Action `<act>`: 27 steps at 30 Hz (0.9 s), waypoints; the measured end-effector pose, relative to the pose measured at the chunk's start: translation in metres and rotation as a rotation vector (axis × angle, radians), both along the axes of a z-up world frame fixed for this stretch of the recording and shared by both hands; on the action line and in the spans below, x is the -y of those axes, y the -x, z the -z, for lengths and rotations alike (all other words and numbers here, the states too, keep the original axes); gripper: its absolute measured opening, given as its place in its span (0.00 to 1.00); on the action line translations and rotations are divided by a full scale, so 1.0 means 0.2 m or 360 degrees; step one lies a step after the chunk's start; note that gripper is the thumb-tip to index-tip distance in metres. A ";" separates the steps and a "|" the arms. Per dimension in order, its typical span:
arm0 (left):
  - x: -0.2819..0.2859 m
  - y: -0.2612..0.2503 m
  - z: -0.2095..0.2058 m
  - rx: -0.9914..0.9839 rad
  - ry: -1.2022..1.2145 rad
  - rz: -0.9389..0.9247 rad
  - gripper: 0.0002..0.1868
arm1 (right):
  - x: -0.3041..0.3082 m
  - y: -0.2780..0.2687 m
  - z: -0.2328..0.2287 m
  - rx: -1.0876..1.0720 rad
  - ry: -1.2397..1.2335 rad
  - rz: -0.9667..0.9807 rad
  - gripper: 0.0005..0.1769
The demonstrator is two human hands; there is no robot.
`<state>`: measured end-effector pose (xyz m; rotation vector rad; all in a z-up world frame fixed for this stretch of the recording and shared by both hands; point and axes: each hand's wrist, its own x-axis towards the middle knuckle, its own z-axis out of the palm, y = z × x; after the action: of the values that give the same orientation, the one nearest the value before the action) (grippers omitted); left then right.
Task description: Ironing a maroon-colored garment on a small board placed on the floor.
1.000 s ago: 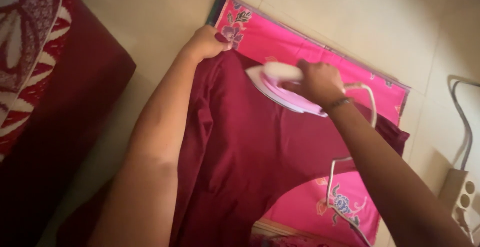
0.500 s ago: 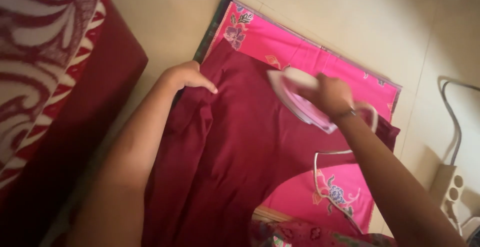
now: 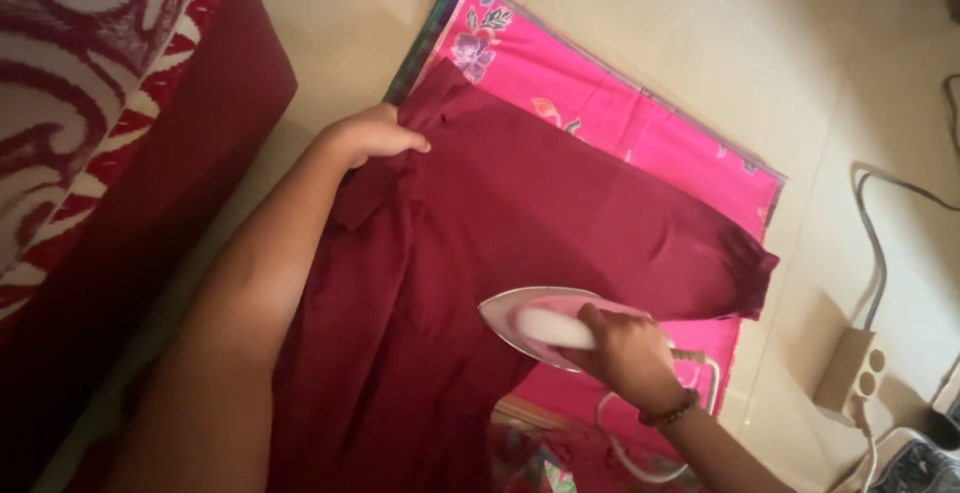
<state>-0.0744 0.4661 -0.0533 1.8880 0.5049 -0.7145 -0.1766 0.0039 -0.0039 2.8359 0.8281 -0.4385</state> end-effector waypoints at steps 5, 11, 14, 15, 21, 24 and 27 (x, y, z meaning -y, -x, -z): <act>0.02 0.07 0.00 0.0240 0.0350 -0.0162 0.27 | -0.11 -0.29 -0.07 0.0172 0.0067 -0.0165 0.30; 0.05 0.18 -0.03 0.0340 0.0734 -0.0367 0.29 | -0.48 -0.90 -0.15 0.0299 -0.0079 0.0157 0.33; 0.07 0.15 -0.01 0.0280 0.0965 -0.0456 0.31 | -0.61 -0.97 -0.24 0.0152 -0.0185 0.0391 0.32; 0.07 0.14 -0.01 0.0285 0.0957 -0.0449 0.31 | -0.60 -0.94 -0.23 0.0156 -0.0194 0.0396 0.32; 0.09 0.13 0.11 0.0296 0.1259 -0.0524 0.28 | -0.44 -0.51 -0.19 0.0082 -0.0109 0.0078 0.29; 0.09 0.11 0.15 0.0269 0.1065 -0.0527 0.28 | -0.35 -0.19 -0.22 -0.0087 0.0046 0.0009 0.35; 0.10 0.10 0.16 0.0251 0.1041 -0.0525 0.30 | -0.26 0.04 -0.20 -0.0069 -0.0235 -0.0068 0.26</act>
<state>-0.0939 0.4464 -0.0845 1.1990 0.4041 -0.4333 -0.1839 0.0550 0.0362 2.9457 0.9657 -0.4519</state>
